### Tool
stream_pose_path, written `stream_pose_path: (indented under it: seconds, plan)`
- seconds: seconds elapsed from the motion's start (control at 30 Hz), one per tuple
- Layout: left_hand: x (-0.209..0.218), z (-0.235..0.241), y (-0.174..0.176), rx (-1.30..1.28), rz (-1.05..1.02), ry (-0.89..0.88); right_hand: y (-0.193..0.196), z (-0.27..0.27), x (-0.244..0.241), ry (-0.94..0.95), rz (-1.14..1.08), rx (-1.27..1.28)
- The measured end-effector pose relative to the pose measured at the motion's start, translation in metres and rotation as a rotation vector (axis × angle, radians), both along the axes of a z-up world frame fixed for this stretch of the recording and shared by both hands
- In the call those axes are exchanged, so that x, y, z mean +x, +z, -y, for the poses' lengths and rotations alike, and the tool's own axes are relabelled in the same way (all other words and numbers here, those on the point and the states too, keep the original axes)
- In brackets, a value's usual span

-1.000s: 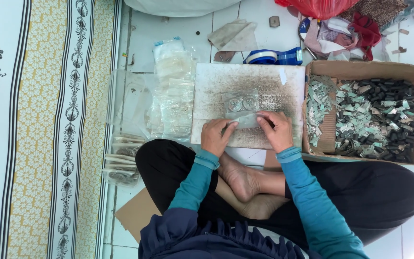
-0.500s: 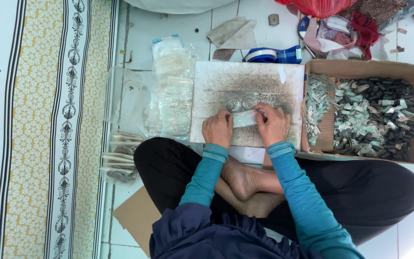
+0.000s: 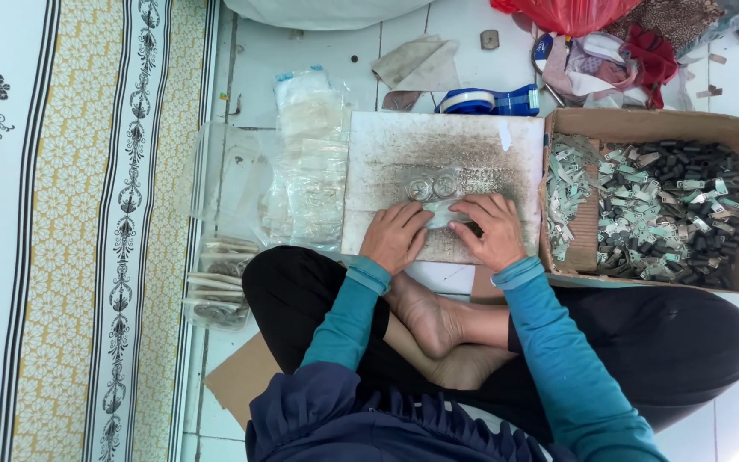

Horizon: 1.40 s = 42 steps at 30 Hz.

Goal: The person sits on the floor and sorts small metal parts from a cardboard box onto a white board. They then place the sorted parts into a small plastic bag and seal it.

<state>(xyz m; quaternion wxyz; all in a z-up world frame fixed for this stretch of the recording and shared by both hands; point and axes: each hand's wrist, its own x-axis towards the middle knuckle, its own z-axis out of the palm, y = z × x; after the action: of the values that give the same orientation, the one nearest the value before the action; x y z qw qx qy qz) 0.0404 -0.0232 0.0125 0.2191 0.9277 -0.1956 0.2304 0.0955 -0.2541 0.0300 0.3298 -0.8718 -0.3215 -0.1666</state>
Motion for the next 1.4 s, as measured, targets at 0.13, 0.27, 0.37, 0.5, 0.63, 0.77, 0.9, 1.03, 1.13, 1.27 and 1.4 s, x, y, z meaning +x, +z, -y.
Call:
stream_pose_path:
  seconds: [0.13, 0.27, 0.37, 0.5, 0.63, 0.77, 0.9, 1.03, 1.13, 1.27, 1.4]
  plan:
    - [0.002, -0.004, -0.011, 0.038, 0.016, -0.023, 0.01, 0.002, 0.001, 0.056, -0.018, -0.022]
    - [0.003, 0.001, -0.021, 0.047, 0.146, 0.039, 0.01, 0.001, 0.003, 0.038, -0.059, -0.016]
    - [0.001, -0.001, -0.014, 0.052, 0.195, 0.041, 0.005, 0.003, 0.006, 0.033, -0.072, 0.016]
    - [0.001, -0.003, -0.011, 0.001, 0.183, 0.076, 0.0, 0.006, 0.011, 0.026, -0.117, 0.072]
    - [0.004, -0.006, -0.003, -0.064, 0.124, 0.103, -0.027, 0.011, 0.023, 0.003, -0.154, 0.092]
    - [0.003, -0.007, 0.008, -0.217, -0.036, 0.188, -0.037, 0.009, 0.027, -0.053, -0.165, 0.121]
    - [0.007, -0.001, 0.003, -0.243, -0.117, 0.335, -0.045, 0.009, 0.028, -0.107, -0.153, 0.127]
    - [0.011, 0.002, 0.007, -0.229, -0.133, 0.406, -0.041, 0.006, 0.03, -0.121, -0.138, 0.132]
    - [0.01, 0.0, 0.011, -0.252, -0.184, 0.184, -0.019, 0.002, 0.023, -0.076, -0.128, 0.095]
    - [0.009, -0.002, -0.005, -0.177, -0.066, 0.065, -0.004, 0.001, 0.021, -0.033, -0.089, 0.096]
    - [0.005, -0.005, 0.011, -0.187, 0.007, 0.026, 0.0, 0.004, 0.019, 0.029, -0.044, 0.106]
